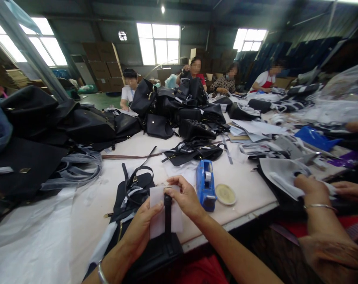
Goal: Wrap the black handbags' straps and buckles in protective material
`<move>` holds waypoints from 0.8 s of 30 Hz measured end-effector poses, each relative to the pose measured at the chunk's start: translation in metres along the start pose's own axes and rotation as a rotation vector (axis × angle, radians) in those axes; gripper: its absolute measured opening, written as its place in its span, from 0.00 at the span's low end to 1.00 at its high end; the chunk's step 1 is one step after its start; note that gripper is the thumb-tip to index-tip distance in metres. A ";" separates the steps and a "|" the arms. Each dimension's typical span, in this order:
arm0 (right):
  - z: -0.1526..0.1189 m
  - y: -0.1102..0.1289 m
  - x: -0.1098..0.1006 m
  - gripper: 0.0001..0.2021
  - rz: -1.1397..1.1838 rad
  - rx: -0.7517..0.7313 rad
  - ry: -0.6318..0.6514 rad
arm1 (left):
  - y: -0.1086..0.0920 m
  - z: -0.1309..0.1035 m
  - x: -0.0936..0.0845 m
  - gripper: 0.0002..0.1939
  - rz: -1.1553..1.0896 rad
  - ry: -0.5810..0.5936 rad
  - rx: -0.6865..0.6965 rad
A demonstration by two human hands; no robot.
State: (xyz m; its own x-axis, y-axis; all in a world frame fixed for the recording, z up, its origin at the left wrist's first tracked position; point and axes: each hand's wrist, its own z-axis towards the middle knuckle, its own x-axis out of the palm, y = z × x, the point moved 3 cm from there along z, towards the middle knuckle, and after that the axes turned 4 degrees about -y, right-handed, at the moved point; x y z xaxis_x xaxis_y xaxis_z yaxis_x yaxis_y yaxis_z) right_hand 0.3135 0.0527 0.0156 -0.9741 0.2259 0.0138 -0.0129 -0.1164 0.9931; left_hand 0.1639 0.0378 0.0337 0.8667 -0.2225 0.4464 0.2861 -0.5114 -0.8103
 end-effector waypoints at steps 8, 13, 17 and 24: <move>-0.001 0.005 -0.002 0.13 -0.110 -0.047 -0.034 | 0.012 0.014 0.008 0.27 0.104 -0.086 0.022; -0.009 -0.012 -0.012 0.21 0.246 0.128 0.015 | 0.010 0.015 0.009 0.24 0.113 -0.101 0.077; -0.023 -0.030 -0.009 0.20 0.451 0.288 0.068 | 0.012 0.015 0.009 0.25 0.111 -0.085 0.057; -0.033 -0.025 0.012 0.18 0.539 0.237 0.183 | 0.017 0.019 0.005 0.22 0.173 -0.126 0.114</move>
State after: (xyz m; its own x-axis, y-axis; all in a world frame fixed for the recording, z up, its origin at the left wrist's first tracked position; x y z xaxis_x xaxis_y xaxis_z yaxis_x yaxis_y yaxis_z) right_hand 0.2943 0.0267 -0.0133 -0.8527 0.0225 0.5218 0.5222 0.0547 0.8510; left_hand 0.1813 0.0435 0.0150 0.9488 -0.1898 0.2527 0.1676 -0.3758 -0.9114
